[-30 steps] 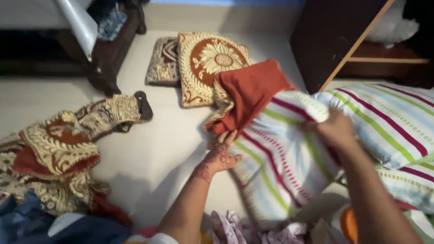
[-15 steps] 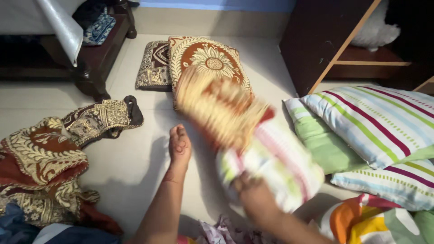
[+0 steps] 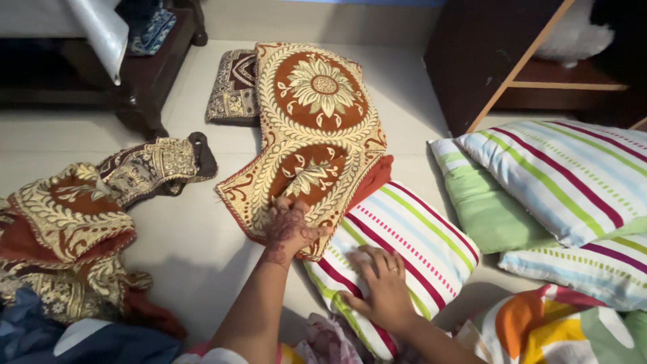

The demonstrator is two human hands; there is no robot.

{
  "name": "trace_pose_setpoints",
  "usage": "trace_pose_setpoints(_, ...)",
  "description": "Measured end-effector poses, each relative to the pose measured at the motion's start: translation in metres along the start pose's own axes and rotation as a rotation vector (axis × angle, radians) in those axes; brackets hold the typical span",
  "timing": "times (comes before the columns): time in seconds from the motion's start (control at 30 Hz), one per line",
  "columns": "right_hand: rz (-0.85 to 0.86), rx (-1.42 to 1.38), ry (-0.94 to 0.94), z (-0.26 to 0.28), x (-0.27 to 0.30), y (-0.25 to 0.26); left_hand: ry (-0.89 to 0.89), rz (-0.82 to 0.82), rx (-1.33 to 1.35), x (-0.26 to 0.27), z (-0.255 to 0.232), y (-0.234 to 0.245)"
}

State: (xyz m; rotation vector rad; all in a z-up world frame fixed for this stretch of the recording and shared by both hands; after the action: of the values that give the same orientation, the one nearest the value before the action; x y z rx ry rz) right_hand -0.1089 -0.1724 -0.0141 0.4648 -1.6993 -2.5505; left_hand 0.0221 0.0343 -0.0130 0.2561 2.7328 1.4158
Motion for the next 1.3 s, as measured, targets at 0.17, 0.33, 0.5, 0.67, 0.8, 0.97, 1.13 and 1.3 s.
trace_pose_setpoints(0.17,0.214,0.110,-0.119,-0.014,-0.001,-0.022,-0.059,0.086,-0.015,-0.010,-0.004,-0.005)
trace_pose_setpoints(0.33,0.200,0.087,-0.107,-0.015,0.001,-0.026,-0.191,0.098,-0.259,-0.024,0.012,-0.050)
trace_pose_setpoints(0.5,0.196,0.093,-0.120,-0.014,0.001,-0.026,-0.381,-0.326,-0.131,-0.049,0.081,-0.084)
trace_pose_setpoints(0.67,0.220,0.069,-0.148,-0.010,0.001,-0.022,-0.135,-0.156,-0.075,-0.072,0.106,-0.097)
trace_pose_setpoints(0.8,0.210,0.066,-0.139,-0.011,0.002,-0.022,0.146,-0.017,0.041,-0.064,0.079,-0.089)
trace_pose_setpoints(0.97,0.201,0.080,-0.139,-0.011,0.001,-0.025,-0.022,0.052,-0.018,-0.033,0.046,-0.054)
trace_pose_setpoints(1.13,0.192,0.076,-0.134,-0.009,0.002,-0.024,0.030,0.100,-0.052,-0.021,0.020,-0.038)
trace_pose_setpoints(1.3,0.179,0.070,-0.131,-0.003,-0.001,-0.019,-0.126,-0.085,-0.347,-0.015,-0.003,-0.030)
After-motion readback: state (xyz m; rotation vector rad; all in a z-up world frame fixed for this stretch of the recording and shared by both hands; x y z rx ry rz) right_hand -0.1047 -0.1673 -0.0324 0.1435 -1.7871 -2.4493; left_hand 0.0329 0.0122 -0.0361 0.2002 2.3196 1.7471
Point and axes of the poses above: each hand's wrist, its own x-axis away from the middle knuckle, its own y-axis out of the back of the hand, z = x × y, the point moved 3 cm from there along -x, towards the middle knuckle, and after that the axes turned 10 degrees about -y, right-handed, at the moved point
